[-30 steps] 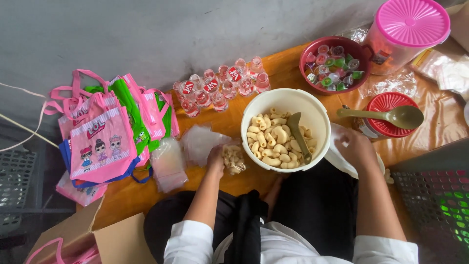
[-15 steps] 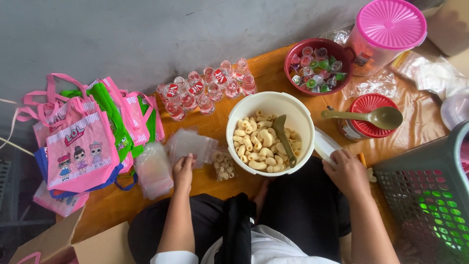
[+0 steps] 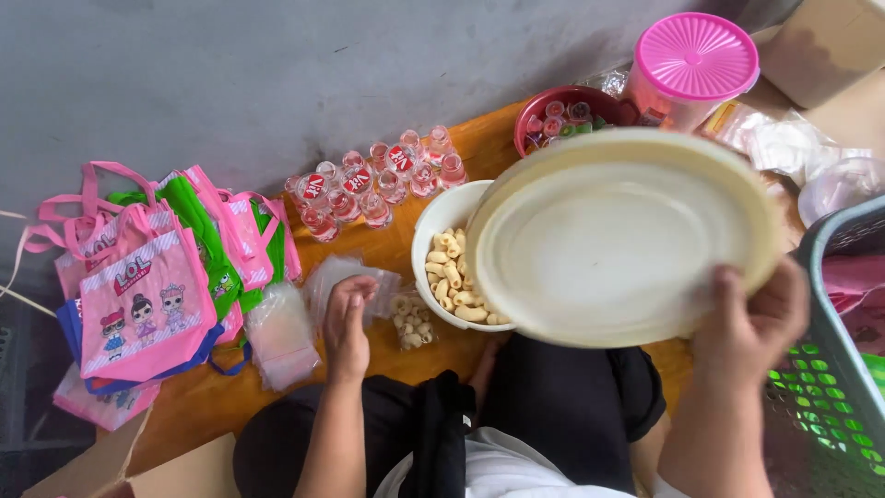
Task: The person is packing snacks from a large bowl into individual plastic bags using a scoop and organizing them for distribution.
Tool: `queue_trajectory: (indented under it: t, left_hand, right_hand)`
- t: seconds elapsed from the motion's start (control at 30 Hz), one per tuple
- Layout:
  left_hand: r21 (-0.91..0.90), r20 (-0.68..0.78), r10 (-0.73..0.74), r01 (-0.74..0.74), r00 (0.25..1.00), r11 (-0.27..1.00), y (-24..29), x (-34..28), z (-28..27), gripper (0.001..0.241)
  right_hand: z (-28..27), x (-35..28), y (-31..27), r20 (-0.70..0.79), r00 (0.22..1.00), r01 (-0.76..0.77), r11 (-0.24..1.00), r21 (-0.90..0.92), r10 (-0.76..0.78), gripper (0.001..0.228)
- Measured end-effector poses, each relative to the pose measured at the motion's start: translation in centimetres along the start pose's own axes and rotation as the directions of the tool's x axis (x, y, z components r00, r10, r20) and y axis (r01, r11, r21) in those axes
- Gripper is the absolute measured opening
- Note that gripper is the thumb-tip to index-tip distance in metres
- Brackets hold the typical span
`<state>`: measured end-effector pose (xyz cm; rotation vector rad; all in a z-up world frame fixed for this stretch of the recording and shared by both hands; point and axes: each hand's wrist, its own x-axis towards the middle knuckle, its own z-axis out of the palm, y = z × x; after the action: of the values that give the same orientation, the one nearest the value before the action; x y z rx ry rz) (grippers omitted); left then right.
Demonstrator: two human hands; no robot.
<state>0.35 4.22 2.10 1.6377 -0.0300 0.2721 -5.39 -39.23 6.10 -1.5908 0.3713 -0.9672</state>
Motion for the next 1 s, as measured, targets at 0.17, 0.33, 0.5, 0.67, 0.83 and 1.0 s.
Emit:
queue_trajectory:
  t: [0.17,0.33,0.5,0.67,0.83,1.0]
  left_hand:
    - [0.032,0.127,-0.012,0.007,0.992,0.999,0.2,-0.1,5.6,0.062]
    - [0.382,0.092,-0.008,-0.028,0.996,0.924,-3.4,1.3,8.1,0.073]
    - [0.451,0.092,-0.107,0.055,0.990,0.891,-4.4,2.3,8.3,0.072]
    - [0.578,0.166,-0.061,-0.047,0.984,0.815,-4.1,3.1,8.1,0.073]
    - [0.808,0.394,0.098,-0.395,0.914,0.438,-2.5,4.6,9.8,0.063]
    - [0.818,0.424,-0.006,-0.380,0.905,0.432,-2.1,6.7,11.0,0.057]
  right_hand:
    - [9.4,-2.5,4.2,0.225,0.962,-0.166,0.986,0.021,0.157,0.035]
    - [12.8,-1.4,8.4,0.376,0.917,0.005,0.941,-0.339,0.131,0.038]
    - [15.7,0.3,10.0,0.394,0.835,-0.075,0.789,-0.610,0.385,0.038]
    - [16.0,-0.3,5.8,0.585,0.772,0.212,0.767,-0.605,0.248,0.049]
    - [16.6,1.3,3.8,0.799,0.579,0.562,0.630,-0.536,0.162,0.059]
    - [18.2,3.9,6.7,0.900,0.397,0.436,0.826,-0.357,0.180,0.077]
